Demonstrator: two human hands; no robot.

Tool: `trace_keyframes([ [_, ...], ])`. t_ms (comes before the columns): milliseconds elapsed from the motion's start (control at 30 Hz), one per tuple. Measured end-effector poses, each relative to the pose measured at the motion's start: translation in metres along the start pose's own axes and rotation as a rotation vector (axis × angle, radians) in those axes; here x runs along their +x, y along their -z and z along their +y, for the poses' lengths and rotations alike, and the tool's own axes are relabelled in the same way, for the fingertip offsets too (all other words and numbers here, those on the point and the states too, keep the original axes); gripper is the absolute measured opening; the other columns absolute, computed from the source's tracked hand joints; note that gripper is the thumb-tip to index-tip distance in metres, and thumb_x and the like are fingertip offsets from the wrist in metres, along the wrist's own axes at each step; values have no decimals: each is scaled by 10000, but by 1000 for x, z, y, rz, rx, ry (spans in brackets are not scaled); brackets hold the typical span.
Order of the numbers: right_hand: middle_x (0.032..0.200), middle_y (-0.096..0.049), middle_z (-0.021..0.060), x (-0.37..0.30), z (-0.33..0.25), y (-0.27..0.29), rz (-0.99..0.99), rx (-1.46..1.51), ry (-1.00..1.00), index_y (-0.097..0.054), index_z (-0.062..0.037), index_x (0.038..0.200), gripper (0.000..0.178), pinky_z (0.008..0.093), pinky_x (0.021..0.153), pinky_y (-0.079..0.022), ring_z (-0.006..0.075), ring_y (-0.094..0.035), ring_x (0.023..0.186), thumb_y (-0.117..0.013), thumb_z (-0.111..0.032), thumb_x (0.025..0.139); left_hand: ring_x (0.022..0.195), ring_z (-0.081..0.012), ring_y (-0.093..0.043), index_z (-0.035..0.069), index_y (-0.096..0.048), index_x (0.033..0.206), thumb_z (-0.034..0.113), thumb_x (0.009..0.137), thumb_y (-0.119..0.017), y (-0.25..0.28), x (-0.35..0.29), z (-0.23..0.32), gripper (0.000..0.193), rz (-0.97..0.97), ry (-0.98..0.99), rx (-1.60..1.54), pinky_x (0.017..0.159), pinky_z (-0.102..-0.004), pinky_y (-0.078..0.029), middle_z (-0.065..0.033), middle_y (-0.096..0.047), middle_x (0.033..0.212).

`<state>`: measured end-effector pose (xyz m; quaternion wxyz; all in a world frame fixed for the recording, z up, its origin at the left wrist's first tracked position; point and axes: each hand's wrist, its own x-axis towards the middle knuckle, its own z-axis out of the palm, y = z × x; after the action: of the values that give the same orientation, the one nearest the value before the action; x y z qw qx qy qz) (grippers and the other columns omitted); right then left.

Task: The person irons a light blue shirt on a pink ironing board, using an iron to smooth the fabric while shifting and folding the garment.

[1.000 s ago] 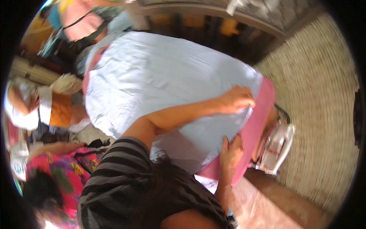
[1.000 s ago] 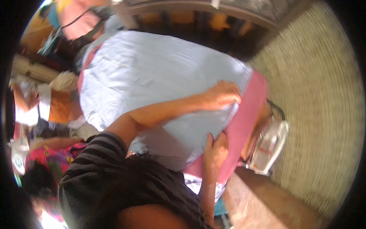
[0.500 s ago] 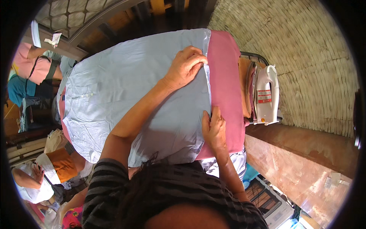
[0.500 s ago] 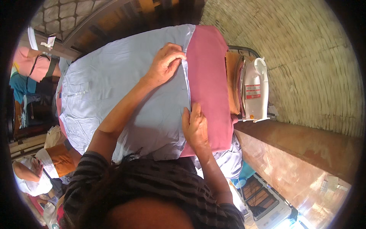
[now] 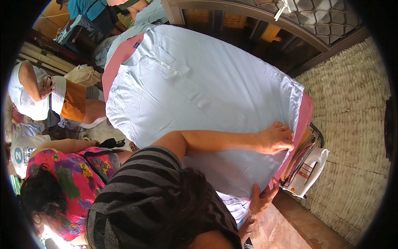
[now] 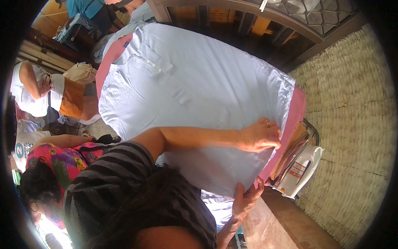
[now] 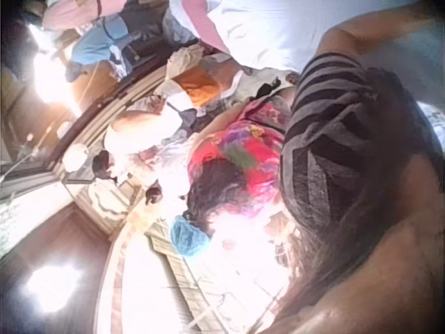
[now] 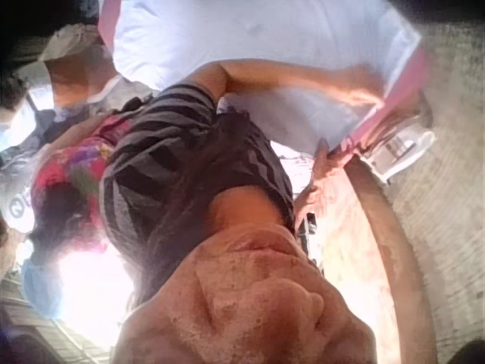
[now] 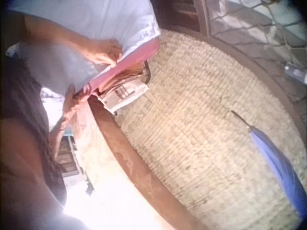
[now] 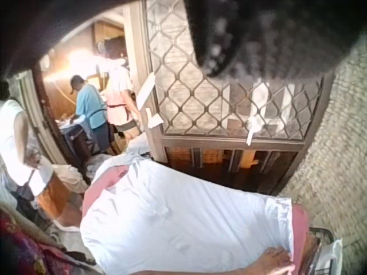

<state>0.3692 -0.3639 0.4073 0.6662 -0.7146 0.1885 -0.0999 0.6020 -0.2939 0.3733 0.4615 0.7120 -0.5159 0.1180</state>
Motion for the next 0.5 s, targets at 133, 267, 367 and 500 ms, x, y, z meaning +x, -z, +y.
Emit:
trace_keyframes([
  [133,1284,-567,192,-11,-12,28,19,-42,10,-283,-83,1440,683,337,996,-416,226,-555,1148,-571,106,850,1069,-223,-517,259,-605,965,186,817,-711,-21,8,22,196,65,-7,23,867,-440,-387,21,-526,1058],
  [267,1235,-604,159,-10,-20,44,-27,-199,-6,-309,-74,1438,672,341,982,-429,213,-575,1121,-621,42,854,1052,-225,-513,263,-587,958,220,817,-713,-25,16,32,194,36,22,132,861,-441,-389,5,-502,1003],
  [367,1120,-649,162,-1,-11,51,-103,-576,-58,-388,-61,1397,619,327,864,-484,177,-615,999,-671,-8,850,1082,-214,-513,261,-594,998,265,813,-721,-28,10,25,225,-78,22,185,888,-443,-383,-2,-503,1011],
  [500,970,-637,135,26,-57,22,-75,-889,-100,-551,3,1276,484,325,648,-522,180,-621,755,-711,-18,820,1127,-230,-529,217,-611,1114,285,811,-725,59,-17,26,331,-45,27,65,948,-474,-369,-22,-566,1106],
])
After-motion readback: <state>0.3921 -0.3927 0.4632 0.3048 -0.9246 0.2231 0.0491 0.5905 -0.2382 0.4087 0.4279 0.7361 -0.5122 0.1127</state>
